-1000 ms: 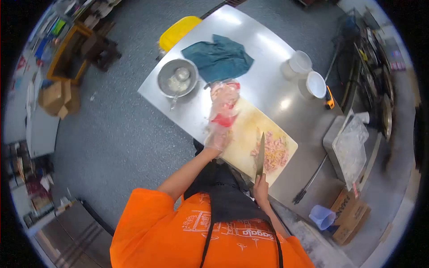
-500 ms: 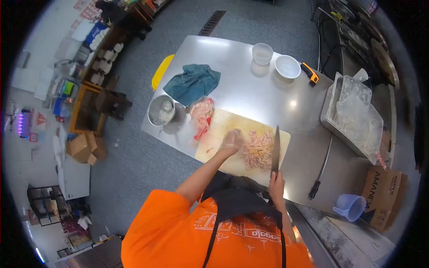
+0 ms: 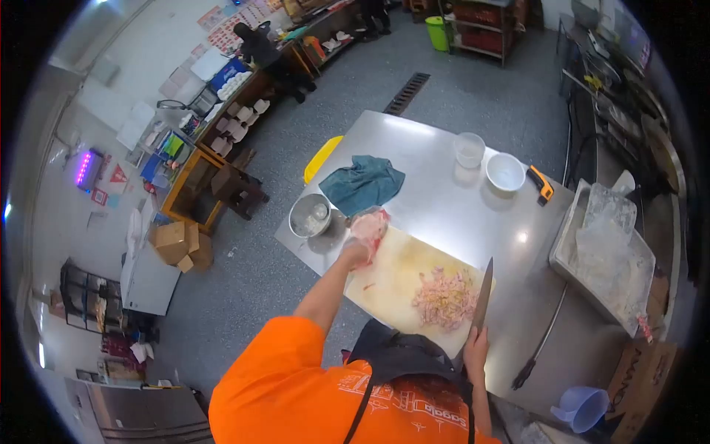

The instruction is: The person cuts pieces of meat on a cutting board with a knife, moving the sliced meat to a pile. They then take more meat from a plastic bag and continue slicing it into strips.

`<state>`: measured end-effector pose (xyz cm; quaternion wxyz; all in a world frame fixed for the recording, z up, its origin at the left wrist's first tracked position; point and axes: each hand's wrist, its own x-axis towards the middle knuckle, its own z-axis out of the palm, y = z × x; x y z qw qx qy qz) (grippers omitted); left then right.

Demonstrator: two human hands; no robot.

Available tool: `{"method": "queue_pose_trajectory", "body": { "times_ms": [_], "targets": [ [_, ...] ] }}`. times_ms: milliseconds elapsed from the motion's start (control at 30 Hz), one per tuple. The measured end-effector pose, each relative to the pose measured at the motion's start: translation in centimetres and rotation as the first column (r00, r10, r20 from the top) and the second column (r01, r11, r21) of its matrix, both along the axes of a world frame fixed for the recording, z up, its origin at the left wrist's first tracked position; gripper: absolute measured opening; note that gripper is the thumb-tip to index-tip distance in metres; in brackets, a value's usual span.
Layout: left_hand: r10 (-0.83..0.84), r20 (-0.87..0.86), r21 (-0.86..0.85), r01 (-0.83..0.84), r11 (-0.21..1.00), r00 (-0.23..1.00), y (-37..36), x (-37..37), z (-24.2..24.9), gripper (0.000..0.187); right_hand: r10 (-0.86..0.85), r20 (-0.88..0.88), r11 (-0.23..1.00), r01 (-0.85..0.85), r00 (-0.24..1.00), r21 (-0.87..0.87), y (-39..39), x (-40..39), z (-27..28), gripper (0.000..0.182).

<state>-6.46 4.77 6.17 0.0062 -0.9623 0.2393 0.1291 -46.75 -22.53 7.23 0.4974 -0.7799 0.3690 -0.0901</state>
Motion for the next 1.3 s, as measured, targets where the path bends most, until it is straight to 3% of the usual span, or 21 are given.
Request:
{"method": "queue_pose_trajectory", "body": {
  "times_ms": [100, 133, 167, 233, 300, 333, 367, 400, 500, 600, 667, 733, 767, 833, 900, 933, 1067, 1233, 1267, 1300],
  "targets": [
    [0.092, 0.008, -0.052, -0.091, 0.994, 0.996, 0.8, 1.5, -4.1, 0.025, 0.066, -0.032, 0.997, -0.067, 0.997, -0.029, 0.3, 0.1, 0.4, 0.028],
    [0.053, 0.097, -0.385, -0.012, 0.923, 0.994, 0.6, 3.2, -6.6, 0.023, 0.068, -0.03, 0.997, -0.069, 0.997, -0.019, 0.5, 0.1, 0.4, 0.028],
    [-0.014, 0.204, -0.631, 0.143, 0.762, 0.979, 0.4, 4.8, -9.2, 0.022, 0.071, -0.031, 0.997, -0.071, 0.997, -0.012, 0.7, 0.1, -0.2, 0.029],
    [0.002, -0.069, -0.856, -0.06, 0.514, 0.998, -1.7, 5.5, -7.2, 0.021, 0.058, 0.007, 0.992, -0.056, 0.998, -0.11, 1.0, -0.4, -3.1, 0.038],
    [-0.007, 0.089, -0.843, 0.08, 0.532, 0.996, -2.7, 4.5, -5.4, 0.02, 0.019, -0.118, 0.994, -0.005, 0.993, 0.113, 2.7, 1.2, 5.8, 0.049],
    [-0.005, 0.145, -0.84, 0.125, 0.529, 0.989, -3.6, 4.1, -3.7, 0.02, 0.044, -0.178, 0.997, -0.033, 0.983, 0.065, 2.9, 1.5, 5.3, 0.046],
    [0.03, 0.2, -0.553, 0.087, 0.828, 0.979, -4.3, 3.0, -0.3, 0.022, 0.061, -0.243, 0.998, -0.057, 0.968, 0.021, 3.1, 1.3, 4.5, 0.043],
    [0.046, 0.255, -0.177, 0.0, 0.984, 0.966, -4.7, 2.5, 2.0, 0.024, 0.071, -0.229, 0.997, -0.075, 0.971, -0.012, 3.6, 1.5, 4.9, 0.042],
    [0.165, 0.116, -0.236, -0.134, 0.962, 0.979, -3.9, 3.1, 2.1, 0.033, 0.045, -0.22, 0.996, -0.061, 0.974, -0.069, 5.5, 1.6, 3.5, 0.043],
    [0.11, 0.097, -0.24, -0.084, 0.967, 0.989, -3.7, 5.7, -3.8, 0.041, -0.063, -0.201, 0.996, 0.05, 0.978, -0.07, 6.7, 2.7, -0.4, 0.05],
    [0.185, 0.059, -0.303, -0.159, 0.939, 0.981, -3.7, 4.9, 0.1, 0.041, -0.108, -0.193, 0.991, 0.09, 0.975, -0.097, 7.7, 3.7, 0.1, 0.053],
    [0.253, 0.016, -0.353, -0.231, 0.907, 0.967, -3.6, 5.8, -0.4, 0.04, -0.104, -0.207, 0.991, 0.082, 0.973, -0.11, 9.6, 5.1, 1.4, 0.053],
    [0.235, -0.1, -0.365, -0.256, 0.895, 0.967, -4.0, 7.1, -4.7, 0.033, -0.096, -0.215, 0.991, 0.074, 0.972, -0.11, 10.5, 6.5, 2.1, 0.053],
    [0.208, -0.222, -0.38, -0.28, 0.882, 0.953, -3.0, 7.6, -4.2, 0.027, -0.083, -0.237, 0.993, 0.061, 0.968, -0.097, 12.6, 8.4, 2.7, 0.053],
    [-0.066, 0.182, -0.422, 0.139, 0.896, 0.981, -1.5, 6.1, -0.5, 0.028, -0.066, -0.256, 0.995, 0.043, 0.965, -0.093, 14.2, 10.1, 3.0, 0.052],
    [-0.146, 0.215, -0.394, 0.223, 0.892, 0.966, -1.1, 6.0, 0.2, 0.024, -0.057, -0.264, 0.995, 0.034, 0.963, -0.089, 14.9, 10.7, 3.1, 0.052],
    [-0.347, -0.001, -0.323, 0.328, 0.888, 0.938, 0.2, 6.2, -0.5, 0.027, -0.052, -0.293, 0.996, 0.031, 0.955, -0.078, 17.1, 12.6, 3.1, 0.052],
    [-0.344, 0.093, -0.475, 0.345, 0.809, 0.935, 0.9, 6.3, -2.2, 0.031, -0.071, -0.316, 0.996, 0.05, 0.946, -0.076, 17.8, 13.5, 2.9, 0.051],
    [-0.318, -0.239, -0.754, 0.031, 0.656, 0.918, 0.7, 6.6, -2.2, 0.032, -0.076, -0.32, 0.996, 0.054, 0.945, -0.076, 17.9, 13.4, 2.9, 0.051],
    [-0.378, -0.529, -0.824, -0.354, 0.442, 0.76, 0.6, 6.8, -2.0, 0.032, -0.078, -0.324, 0.995, 0.055, 0.943, -0.078, 17.9, 13.3, 2.8, 0.051]
  ]
}}
